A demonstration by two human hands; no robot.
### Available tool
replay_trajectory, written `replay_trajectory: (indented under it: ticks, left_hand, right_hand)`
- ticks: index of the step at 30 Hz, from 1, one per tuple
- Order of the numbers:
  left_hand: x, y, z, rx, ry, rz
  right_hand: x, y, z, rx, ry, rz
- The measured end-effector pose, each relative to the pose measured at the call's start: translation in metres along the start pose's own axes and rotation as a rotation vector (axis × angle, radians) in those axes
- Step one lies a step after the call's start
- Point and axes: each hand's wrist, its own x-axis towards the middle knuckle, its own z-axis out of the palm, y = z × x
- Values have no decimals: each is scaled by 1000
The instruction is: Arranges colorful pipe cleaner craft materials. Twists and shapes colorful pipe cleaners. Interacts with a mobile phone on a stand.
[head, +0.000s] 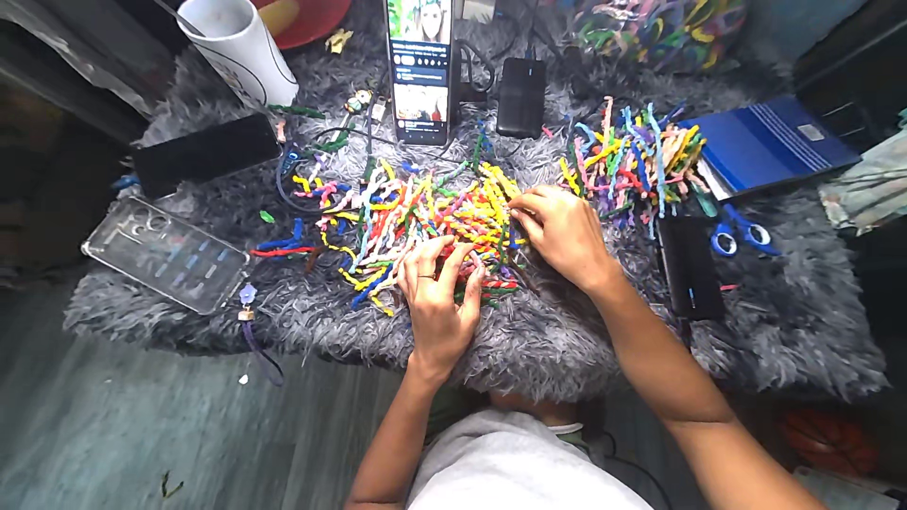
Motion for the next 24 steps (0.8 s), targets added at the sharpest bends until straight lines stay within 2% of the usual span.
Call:
replay_trajectory:
  ticks: [3, 7, 12, 16, 20, 24]
  left_hand:
    - [0, 1, -1, -53, 87, 22]
    - [-1, 2, -2, -94, 186, 65]
    - [-2, 2, -2, -87, 210, 74]
    - [-1, 3, 0, -27, 230, 104]
    - [-2, 4, 1, 38, 240, 185]
    - [-4, 5, 2, -41, 232, 271]
  right_hand:
    - [-9, -11, -5, -18, 178, -136]
    - [-12, -26, -5, -84, 295, -219]
    - [-17, -29, 0, -128, 238, -289]
    - [-20, -31, 0, -92, 312, -377]
    - [-26, -37, -5, 81, 348, -561]
    - [-33, -41, -4, 235, 325, -727]
